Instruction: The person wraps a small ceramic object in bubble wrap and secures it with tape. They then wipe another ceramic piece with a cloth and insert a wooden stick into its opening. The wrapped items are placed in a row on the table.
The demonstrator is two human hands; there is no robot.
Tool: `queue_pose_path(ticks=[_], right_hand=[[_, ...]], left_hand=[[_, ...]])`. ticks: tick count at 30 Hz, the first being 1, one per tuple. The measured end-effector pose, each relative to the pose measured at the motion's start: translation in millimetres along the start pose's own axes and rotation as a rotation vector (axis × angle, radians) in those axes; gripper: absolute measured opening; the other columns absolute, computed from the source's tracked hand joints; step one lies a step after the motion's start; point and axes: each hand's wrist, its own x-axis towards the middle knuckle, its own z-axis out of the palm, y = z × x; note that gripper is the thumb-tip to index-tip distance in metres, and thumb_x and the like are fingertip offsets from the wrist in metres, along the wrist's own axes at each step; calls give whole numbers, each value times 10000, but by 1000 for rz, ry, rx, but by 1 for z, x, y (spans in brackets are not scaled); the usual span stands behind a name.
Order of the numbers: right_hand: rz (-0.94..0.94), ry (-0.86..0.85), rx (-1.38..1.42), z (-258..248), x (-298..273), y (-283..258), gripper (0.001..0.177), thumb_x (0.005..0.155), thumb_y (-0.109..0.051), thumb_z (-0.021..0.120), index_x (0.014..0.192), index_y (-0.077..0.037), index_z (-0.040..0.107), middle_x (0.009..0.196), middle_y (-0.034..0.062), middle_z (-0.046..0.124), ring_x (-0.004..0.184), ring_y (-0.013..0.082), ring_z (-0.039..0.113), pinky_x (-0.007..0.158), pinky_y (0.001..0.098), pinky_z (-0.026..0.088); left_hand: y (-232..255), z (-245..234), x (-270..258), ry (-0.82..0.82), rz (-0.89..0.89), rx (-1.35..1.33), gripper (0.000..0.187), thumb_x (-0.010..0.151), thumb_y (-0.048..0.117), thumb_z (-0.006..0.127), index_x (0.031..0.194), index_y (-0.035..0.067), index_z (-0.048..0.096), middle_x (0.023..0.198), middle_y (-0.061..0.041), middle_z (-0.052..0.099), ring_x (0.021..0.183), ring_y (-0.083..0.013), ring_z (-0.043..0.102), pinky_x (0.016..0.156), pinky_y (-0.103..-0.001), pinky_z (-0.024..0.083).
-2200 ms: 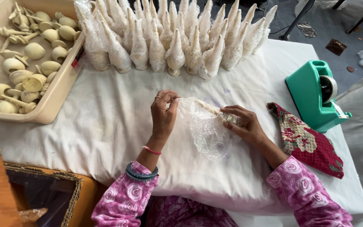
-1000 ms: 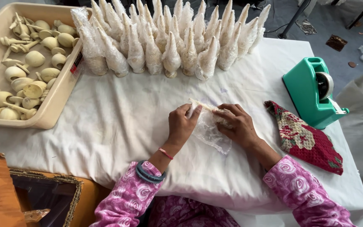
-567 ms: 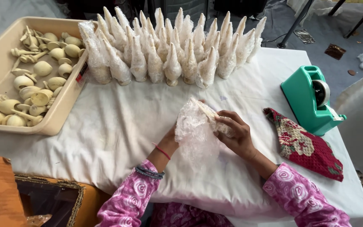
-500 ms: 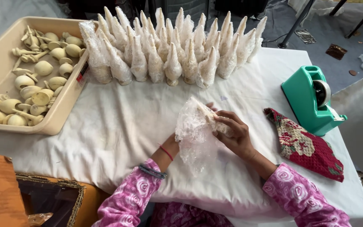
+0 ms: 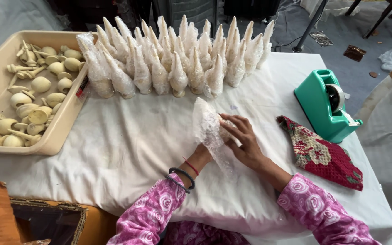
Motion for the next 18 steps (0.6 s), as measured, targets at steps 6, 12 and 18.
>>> queue_pose_path(ticks=[6,12,18], right_hand=[[148,274,106,-21,22,-38,678,931,-294,729,1512,-58,472,1442,187,542,1220,292,637,931,405,548],[139,335,1,-1,42,-51,593,945,-205,744,1447,-11,496,1360,183,556,1092,202,636,751,284,549],[512,283,873,-8,24,10,226,1036,-59,648,1248,17,629,1027,-14,688,872,58,607,728,237,507]], left_hand=[[16,5,1,240,236,386,245,1010,185,624,1198,30,645,980,-102,700,869,-259,679,773,-390,562],[16,4,4,423,198,864,232,989,237,555,1139,80,634,902,-164,713,875,-346,680,753,-412,526],[45,6,-3,282,-2,719,518,950,597,632,987,82,680,722,-85,663,672,-192,641,648,-312,500]])
